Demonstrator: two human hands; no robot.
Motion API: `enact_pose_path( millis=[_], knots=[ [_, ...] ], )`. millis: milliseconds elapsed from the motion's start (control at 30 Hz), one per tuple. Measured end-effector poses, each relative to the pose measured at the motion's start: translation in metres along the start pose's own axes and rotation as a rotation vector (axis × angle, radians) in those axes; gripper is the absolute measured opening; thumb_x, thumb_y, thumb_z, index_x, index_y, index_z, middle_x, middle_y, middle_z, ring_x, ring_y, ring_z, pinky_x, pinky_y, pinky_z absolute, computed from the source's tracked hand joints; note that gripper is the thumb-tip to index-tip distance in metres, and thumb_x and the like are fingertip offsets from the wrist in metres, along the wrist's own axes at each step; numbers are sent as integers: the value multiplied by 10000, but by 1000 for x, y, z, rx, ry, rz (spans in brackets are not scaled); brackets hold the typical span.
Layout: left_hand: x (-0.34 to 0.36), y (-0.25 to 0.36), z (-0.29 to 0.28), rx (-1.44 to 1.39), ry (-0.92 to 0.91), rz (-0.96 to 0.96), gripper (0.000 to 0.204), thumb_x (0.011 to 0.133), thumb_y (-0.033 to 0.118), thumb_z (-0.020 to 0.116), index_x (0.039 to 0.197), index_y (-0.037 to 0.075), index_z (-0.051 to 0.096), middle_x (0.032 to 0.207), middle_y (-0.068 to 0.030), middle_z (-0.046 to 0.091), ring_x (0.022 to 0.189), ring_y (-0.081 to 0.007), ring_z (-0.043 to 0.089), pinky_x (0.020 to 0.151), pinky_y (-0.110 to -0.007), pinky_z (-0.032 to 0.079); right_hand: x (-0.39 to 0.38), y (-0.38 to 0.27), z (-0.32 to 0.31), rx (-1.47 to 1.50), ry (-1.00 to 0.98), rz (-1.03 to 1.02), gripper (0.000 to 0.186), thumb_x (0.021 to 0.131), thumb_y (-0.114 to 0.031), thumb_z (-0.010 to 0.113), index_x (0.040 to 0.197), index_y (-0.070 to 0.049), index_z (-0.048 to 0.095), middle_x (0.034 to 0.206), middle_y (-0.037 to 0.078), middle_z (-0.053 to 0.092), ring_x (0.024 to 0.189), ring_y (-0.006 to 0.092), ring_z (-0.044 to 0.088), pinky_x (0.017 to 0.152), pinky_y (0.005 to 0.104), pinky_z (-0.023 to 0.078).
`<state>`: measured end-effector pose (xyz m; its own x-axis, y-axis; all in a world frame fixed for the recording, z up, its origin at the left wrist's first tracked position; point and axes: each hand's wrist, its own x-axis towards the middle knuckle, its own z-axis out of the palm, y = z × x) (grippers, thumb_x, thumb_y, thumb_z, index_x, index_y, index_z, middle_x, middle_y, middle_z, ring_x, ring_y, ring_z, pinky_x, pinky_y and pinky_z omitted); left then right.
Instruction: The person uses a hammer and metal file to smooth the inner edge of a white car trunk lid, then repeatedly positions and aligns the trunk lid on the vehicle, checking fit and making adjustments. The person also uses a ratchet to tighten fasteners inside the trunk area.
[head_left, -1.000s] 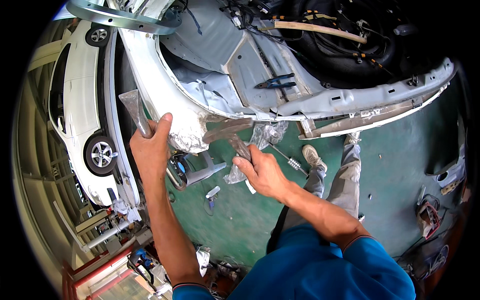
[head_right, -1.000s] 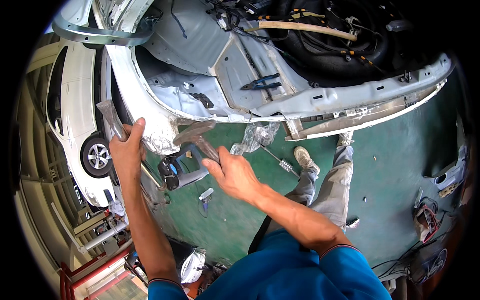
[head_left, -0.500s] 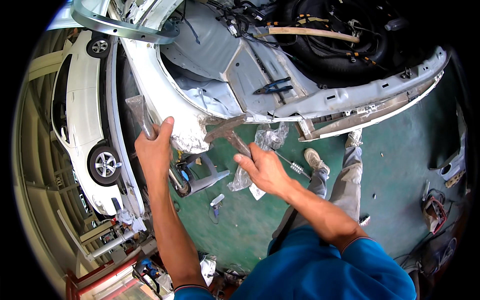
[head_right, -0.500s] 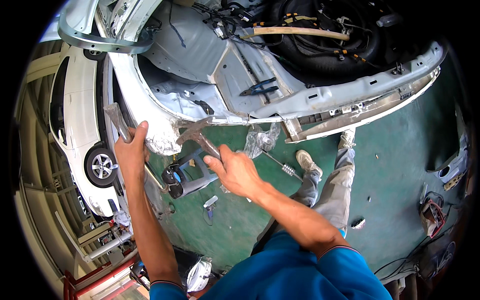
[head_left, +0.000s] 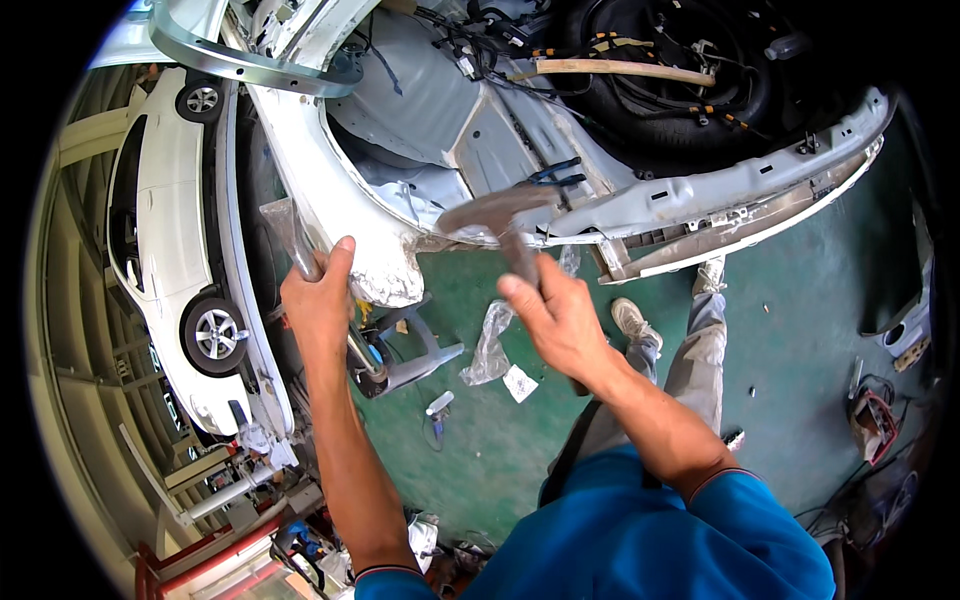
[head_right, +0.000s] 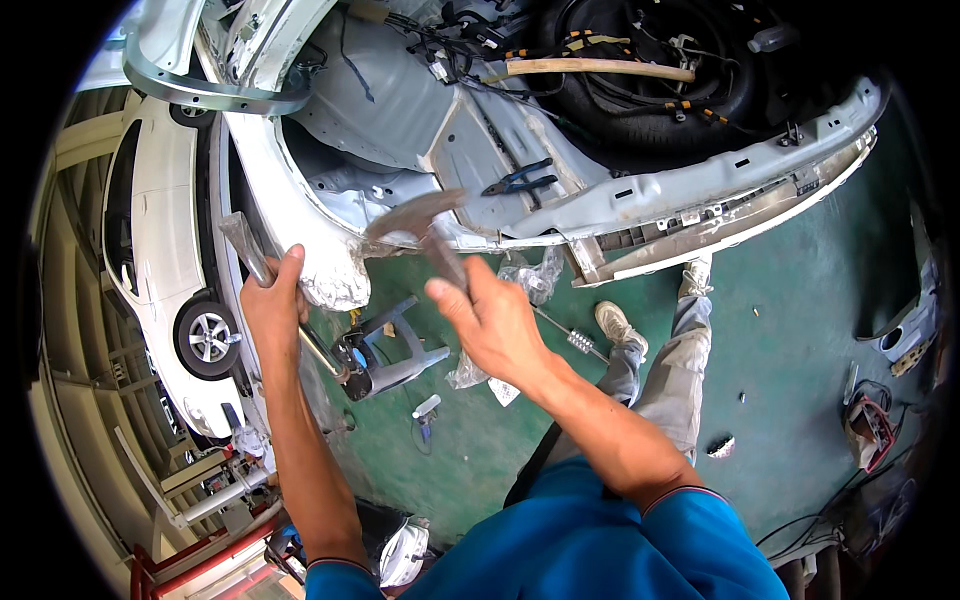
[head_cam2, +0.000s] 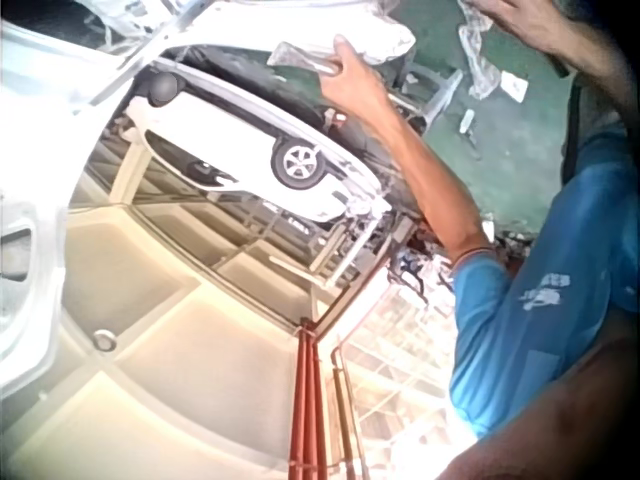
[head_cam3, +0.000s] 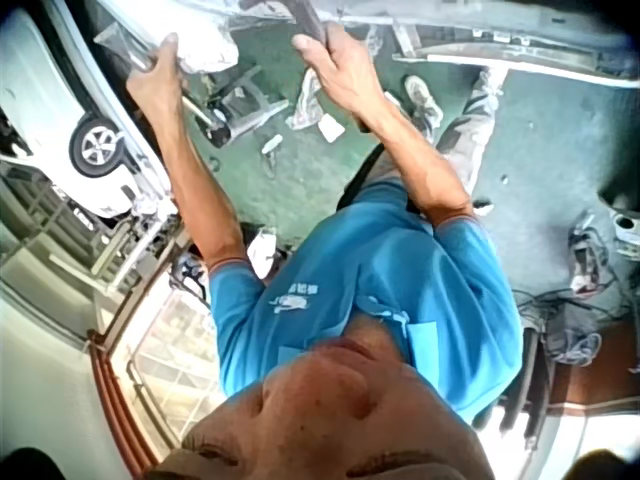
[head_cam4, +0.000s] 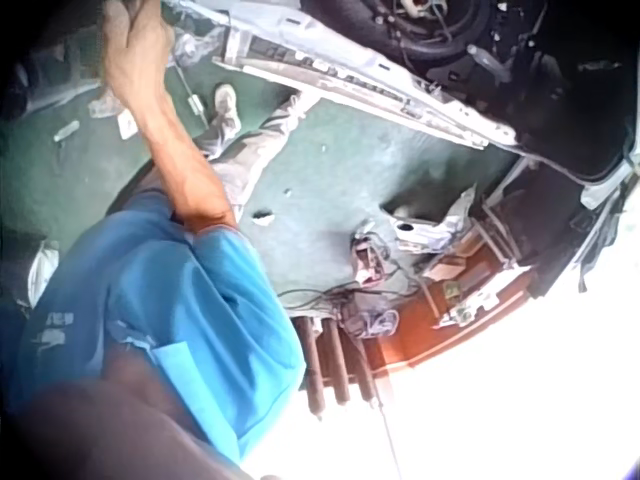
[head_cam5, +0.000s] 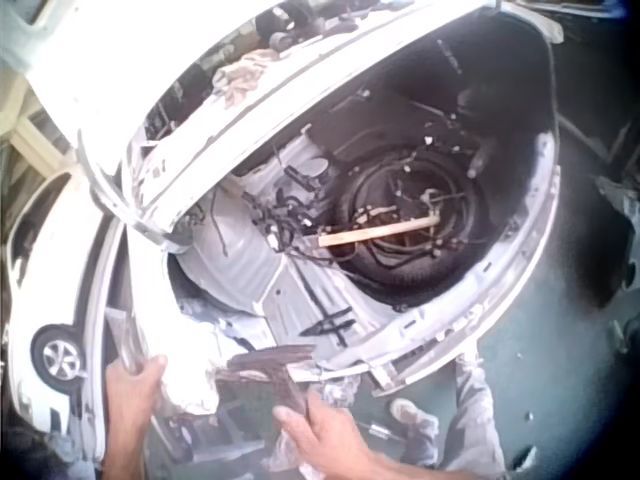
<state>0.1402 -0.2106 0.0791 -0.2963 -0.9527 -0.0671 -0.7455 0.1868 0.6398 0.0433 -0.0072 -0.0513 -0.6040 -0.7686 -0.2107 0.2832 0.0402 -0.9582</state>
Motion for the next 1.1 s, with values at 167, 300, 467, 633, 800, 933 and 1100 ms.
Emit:
enact_pose_path(
  millis=[167, 300, 467, 633, 800, 933, 1100],
  knots=[
    [1, 14, 7, -34, 2, 11, 391, 861, 297, 789, 701, 69, 514, 553, 27, 455, 435, -62, 392, 407, -252, 294, -14, 37, 42, -240, -78, -74, 414, 996, -387, 583, 929, 13, 499, 645, 247, 603, 609, 460, 622, 556, 531, 469],
    [0, 3, 2, -21, -6, -2, 364, 873, 307, 773, 752, 77, 519, 554, 25, 449, 430, -72, 389, 410, -257, 297, -3, 6, 2, -265, -104, -126, 405, 988, -381, 593, 927, 12, 509, 628, 242, 593, 589, 470, 604, 529, 538, 461],
    [2, 12, 9, -26, 2, 22, 377, 865, 294, 783, 720, 68, 519, 555, 27, 454, 438, -63, 395, 409, -258, 297, -19, 35, 46, -101, 71, -107, 364, 981, -331, 611, 926, 8, 491, 632, 245, 600, 599, 473, 613, 513, 531, 466],
    [-1, 3, 3, -6, 12, 1, 368, 875, 286, 776, 729, 68, 518, 555, 28, 453, 435, -62, 392, 405, -255, 296, -6, 5, 7, -307, -193, -98, 390, 981, -356, 597, 910, 15, 501, 635, 242, 608, 630, 484, 614, 546, 543, 467],
    [-1, 5, 3, -33, -1, 2, 367, 881, 286, 772, 738, 62, 518, 556, 23, 455, 428, -65, 389, 401, -254, 295, -9, 8, 4, 170, 189, 35, 385, 1011, -365, 585, 935, 5, 511, 582, 150, 535, 510, 278, 551, 515, 411, 455],
    [1, 7, 7, -26, 0, 20, 381, 879, 296, 776, 732, 66, 510, 555, 20, 454, 426, -67, 389, 400, -254, 297, -18, 22, 37, -267, -107, -66, 387, 979, -353, 599, 933, 17, 497, 634, 245, 593, 608, 488, 599, 554, 564, 461],
    [-1, 1, 2, -30, -10, 16, 390, 878, 297, 777, 726, 71, 498, 555, 20, 452, 428, -70, 397, 396, -255, 304, -10, 5, 7, -142, -2, -82, 398, 989, -369, 589, 930, 11, 488, 627, 244, 588, 593, 468, 604, 540, 543, 465]
  ],
)
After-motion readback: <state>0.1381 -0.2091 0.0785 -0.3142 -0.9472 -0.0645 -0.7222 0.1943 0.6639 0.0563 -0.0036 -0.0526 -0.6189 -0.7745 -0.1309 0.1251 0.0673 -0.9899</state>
